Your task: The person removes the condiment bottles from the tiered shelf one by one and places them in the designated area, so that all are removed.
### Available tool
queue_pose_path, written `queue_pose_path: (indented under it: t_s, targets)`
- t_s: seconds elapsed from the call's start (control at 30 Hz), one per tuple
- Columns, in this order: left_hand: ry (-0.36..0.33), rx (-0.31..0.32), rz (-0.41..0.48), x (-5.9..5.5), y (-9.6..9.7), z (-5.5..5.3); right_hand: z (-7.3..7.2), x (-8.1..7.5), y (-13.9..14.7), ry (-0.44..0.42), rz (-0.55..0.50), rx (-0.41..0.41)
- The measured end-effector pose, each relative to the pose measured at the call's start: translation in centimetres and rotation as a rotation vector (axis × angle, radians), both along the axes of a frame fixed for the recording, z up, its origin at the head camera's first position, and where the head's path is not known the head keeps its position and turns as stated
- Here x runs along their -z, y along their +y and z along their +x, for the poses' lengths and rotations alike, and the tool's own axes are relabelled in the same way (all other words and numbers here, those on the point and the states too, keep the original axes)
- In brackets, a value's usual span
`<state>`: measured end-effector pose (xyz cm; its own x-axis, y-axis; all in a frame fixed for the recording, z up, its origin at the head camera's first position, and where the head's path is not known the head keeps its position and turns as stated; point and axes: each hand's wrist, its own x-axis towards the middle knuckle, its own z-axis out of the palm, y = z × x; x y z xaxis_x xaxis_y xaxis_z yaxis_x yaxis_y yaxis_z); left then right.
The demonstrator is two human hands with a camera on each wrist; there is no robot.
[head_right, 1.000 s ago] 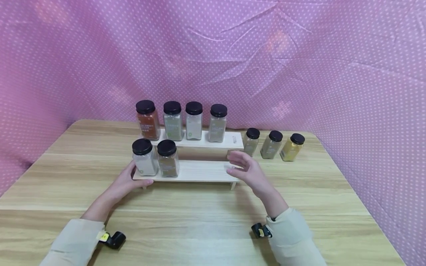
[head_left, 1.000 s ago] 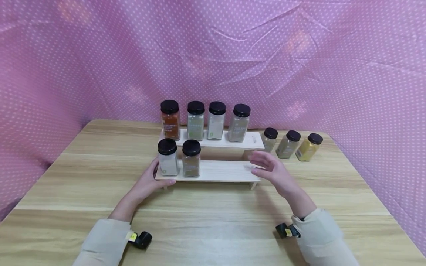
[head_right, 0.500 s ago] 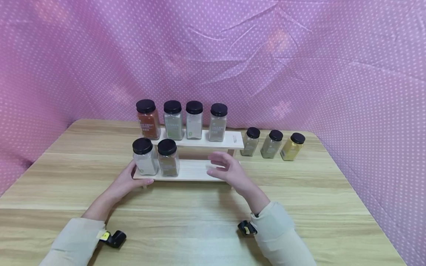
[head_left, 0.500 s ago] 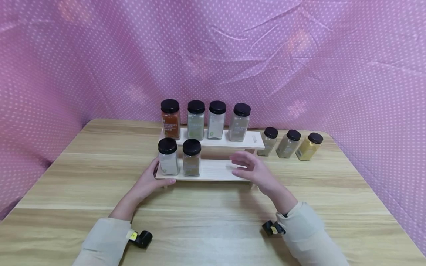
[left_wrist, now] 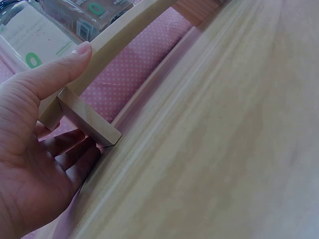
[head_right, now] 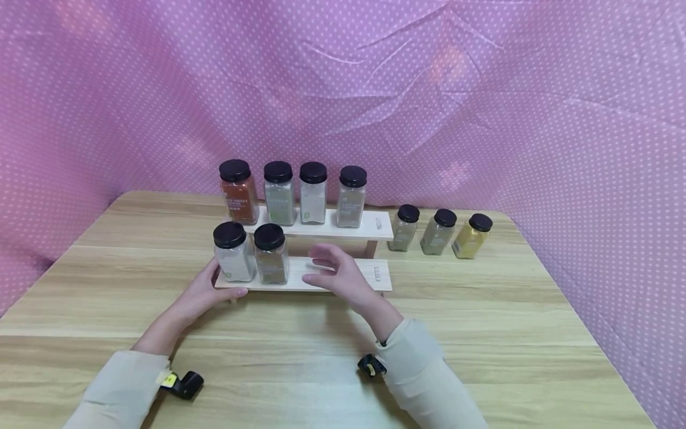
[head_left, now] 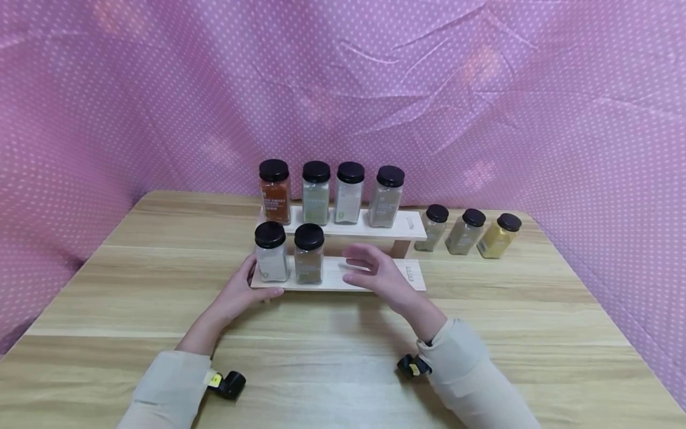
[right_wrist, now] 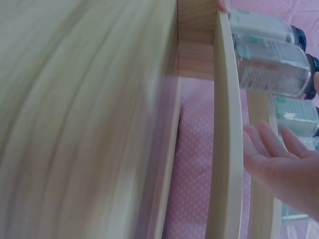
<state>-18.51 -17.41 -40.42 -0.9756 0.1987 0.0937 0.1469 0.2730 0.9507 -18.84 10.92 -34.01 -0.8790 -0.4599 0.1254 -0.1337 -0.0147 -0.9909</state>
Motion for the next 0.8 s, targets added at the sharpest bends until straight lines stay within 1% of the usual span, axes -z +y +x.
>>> queue_pose_path:
  t_s: [0.07,0.23,0.43,0.53,0.7,0.8]
  targets:
    - [0.001,0.001,0.0,0.0,0.0,0.0,0.0,0.0,-0.5,-0.004,-0.004,0.007]
    - [0.005,0.003,0.009,-0.1,0.0,0.0,0.0,0.2,-1.7,0.019,0.04,0.047]
    - [0.003,0.003,0.011,-0.1,0.0,0.1,0.1,0.5,-3.4,0.038,0.055,0.123]
    - [0.002,0.003,0.017,-0.1,0.0,0.1,0.2,0.6,-4.2,0.064,0.066,0.153]
    - [-0.001,0.006,0.02,-0.1,0.0,0.1,0.3,0.9,-5.2,0.122,0.108,0.163]
    - [-0.002,0.007,0.021,-0.1,0.0,0.1,0.6,0.5,-5.6,0.13,0.108,0.175]
